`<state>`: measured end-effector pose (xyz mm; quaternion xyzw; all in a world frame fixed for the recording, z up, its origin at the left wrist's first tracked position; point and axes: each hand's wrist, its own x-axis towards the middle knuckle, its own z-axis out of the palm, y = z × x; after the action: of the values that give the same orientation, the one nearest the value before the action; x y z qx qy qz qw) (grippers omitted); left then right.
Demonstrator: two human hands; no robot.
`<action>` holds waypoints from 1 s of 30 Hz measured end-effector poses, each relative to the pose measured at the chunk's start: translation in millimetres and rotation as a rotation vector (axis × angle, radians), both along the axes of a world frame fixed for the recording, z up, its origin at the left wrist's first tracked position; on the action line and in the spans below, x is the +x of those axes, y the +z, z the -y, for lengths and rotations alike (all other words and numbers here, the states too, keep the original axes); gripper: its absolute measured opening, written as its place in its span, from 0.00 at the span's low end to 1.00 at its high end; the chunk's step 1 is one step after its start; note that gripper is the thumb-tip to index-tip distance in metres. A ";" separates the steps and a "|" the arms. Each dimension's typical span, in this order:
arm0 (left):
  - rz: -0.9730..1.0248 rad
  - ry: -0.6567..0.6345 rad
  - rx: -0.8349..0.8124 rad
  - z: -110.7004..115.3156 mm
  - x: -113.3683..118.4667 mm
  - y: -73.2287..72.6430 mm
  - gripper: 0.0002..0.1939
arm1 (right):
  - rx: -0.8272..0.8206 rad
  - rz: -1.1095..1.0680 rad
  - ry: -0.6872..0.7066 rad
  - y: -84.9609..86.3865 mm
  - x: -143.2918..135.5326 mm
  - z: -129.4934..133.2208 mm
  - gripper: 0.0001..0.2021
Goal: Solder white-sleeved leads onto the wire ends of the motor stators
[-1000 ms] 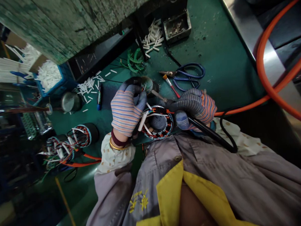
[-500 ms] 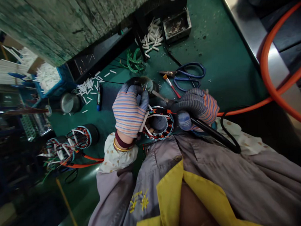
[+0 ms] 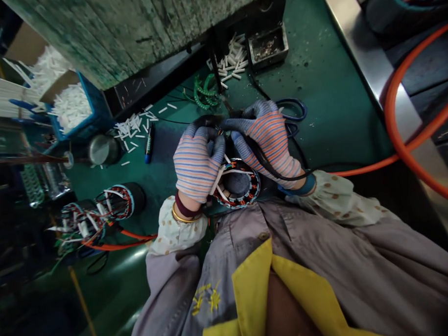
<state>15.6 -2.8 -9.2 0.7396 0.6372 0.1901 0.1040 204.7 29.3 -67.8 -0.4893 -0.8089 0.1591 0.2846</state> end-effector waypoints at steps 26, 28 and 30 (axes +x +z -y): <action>0.037 0.046 -0.020 -6.0 -2.3 -9.2 0.10 | 0.403 -0.322 0.154 -15.9 37.2 36.6 0.10; 0.030 0.050 -0.008 -4.2 0.4 -7.2 0.10 | 0.388 -0.299 0.120 -17.8 34.2 38.0 0.17; 0.026 0.060 -0.001 -2.4 0.9 -6.2 0.10 | 0.379 -0.325 0.109 -18.2 32.1 40.3 0.20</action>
<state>16.5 -0.3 -15.4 0.7175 0.6578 0.2024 0.1071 236.8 -11.0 -86.0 -0.3508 -0.7930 0.0964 0.4887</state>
